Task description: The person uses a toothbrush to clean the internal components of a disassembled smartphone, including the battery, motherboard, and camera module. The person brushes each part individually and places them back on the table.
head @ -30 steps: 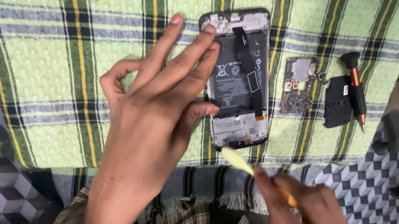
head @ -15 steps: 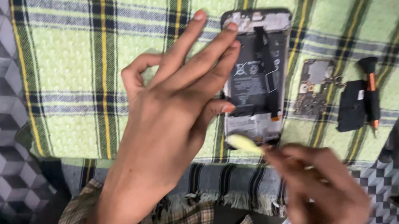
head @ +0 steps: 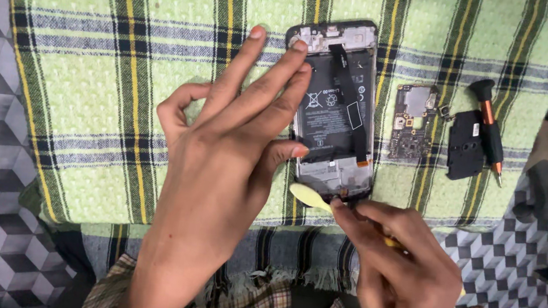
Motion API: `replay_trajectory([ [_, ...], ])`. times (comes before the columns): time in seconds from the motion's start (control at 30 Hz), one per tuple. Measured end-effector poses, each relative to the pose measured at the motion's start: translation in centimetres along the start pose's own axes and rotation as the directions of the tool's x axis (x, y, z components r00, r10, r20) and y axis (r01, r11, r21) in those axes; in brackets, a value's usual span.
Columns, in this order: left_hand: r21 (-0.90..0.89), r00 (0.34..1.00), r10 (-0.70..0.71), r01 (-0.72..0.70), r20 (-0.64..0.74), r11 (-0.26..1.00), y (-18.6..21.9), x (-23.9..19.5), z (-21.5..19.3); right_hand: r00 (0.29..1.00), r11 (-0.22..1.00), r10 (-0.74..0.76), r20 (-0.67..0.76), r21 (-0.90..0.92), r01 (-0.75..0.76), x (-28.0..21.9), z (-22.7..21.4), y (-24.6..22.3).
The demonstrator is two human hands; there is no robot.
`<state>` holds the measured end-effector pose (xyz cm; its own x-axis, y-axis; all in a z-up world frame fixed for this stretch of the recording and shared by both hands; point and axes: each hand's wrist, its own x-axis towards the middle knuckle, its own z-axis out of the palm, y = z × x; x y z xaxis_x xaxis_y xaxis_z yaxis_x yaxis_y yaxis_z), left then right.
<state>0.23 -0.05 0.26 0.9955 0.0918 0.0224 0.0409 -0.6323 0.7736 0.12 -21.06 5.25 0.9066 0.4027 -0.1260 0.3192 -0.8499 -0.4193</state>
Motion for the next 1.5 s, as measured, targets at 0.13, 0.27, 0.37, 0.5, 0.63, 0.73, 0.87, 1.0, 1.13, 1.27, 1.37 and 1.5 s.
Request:
replay_trajectory([
  [0.13, -0.017, 1.0, -0.004, 0.005, 0.015, 1.0, 0.1, 0.1, 0.0, 0.997, 0.997, 0.057, -0.057, 0.055, -0.054, -0.3, -0.7, 1.3],
  [0.27, -0.027, 1.0, 0.003, -0.004, -0.014, 1.0, -0.1, -0.2, 0.1, 0.984, 0.982, 0.174, -0.049, -0.067, -0.177, -0.6, -2.5, 2.9],
  [0.37, -0.033, 0.999, 0.006, -0.007, -0.039, 0.999, 0.0, -0.1, 0.1, 0.975, 0.976, 0.211, -0.066, -0.044, -0.214, -0.8, -2.4, 2.2],
  [0.5, -0.011, 0.999, 0.009, -0.009, -0.045, 1.0, 0.1, -0.1, 0.0, 0.982, 0.979, 0.176, -0.073, 0.119, -0.167, -1.9, -1.0, 0.5],
  [0.63, -0.05, 0.999, 0.007, -0.009, -0.045, 0.999, 0.2, 0.0, 0.1, 0.965, 0.97, 0.243, -0.096, 0.026, -0.242, -2.6, -1.4, 1.1],
  [0.73, -0.025, 0.998, 0.02, -0.022, -0.065, 0.999, -0.1, -0.4, 0.2, 0.967, 0.971, 0.236, -0.099, -0.02, -0.239, -2.4, -2.1, 2.4],
  [0.87, -0.023, 0.997, 0.02, -0.021, -0.069, 1.0, 0.1, -0.4, 0.3, 0.983, 0.985, 0.168, -0.072, 0.059, -0.164, -1.7, -1.8, 2.9],
  [1.0, -0.009, 0.998, 0.03, -0.03, -0.063, 1.0, 0.3, -0.1, 0.1, 0.999, 0.985, 0.038, -0.013, 0.166, -0.035, -2.2, -0.8, 1.9],
  [1.13, -0.023, 0.999, 0.019, -0.02, -0.048, 1.0, 0.6, 0.1, 0.0, 0.992, 0.984, 0.129, 0.01, 0.121, -0.13, -2.5, -2.0, 2.9],
  [1.27, -0.007, 0.998, 0.021, -0.022, -0.056, 1.0, 0.5, -0.4, 0.0, 0.995, 0.989, 0.096, -0.006, 0.116, -0.094, -1.6, -2.2, 3.9],
  [1.37, -0.004, 0.999, 0.021, -0.022, -0.044, 1.0, 0.5, -0.3, 0.0, 0.989, 0.969, 0.059, 0.136, 0.229, -0.089, -1.4, -1.0, 3.1],
  [1.5, 0.017, 0.999, 0.008, -0.008, -0.042, 1.0, 0.6, 0.2, 0.2, 0.993, 0.988, -0.111, 0.045, 0.114, 0.105, -1.5, -0.3, 1.6],
])
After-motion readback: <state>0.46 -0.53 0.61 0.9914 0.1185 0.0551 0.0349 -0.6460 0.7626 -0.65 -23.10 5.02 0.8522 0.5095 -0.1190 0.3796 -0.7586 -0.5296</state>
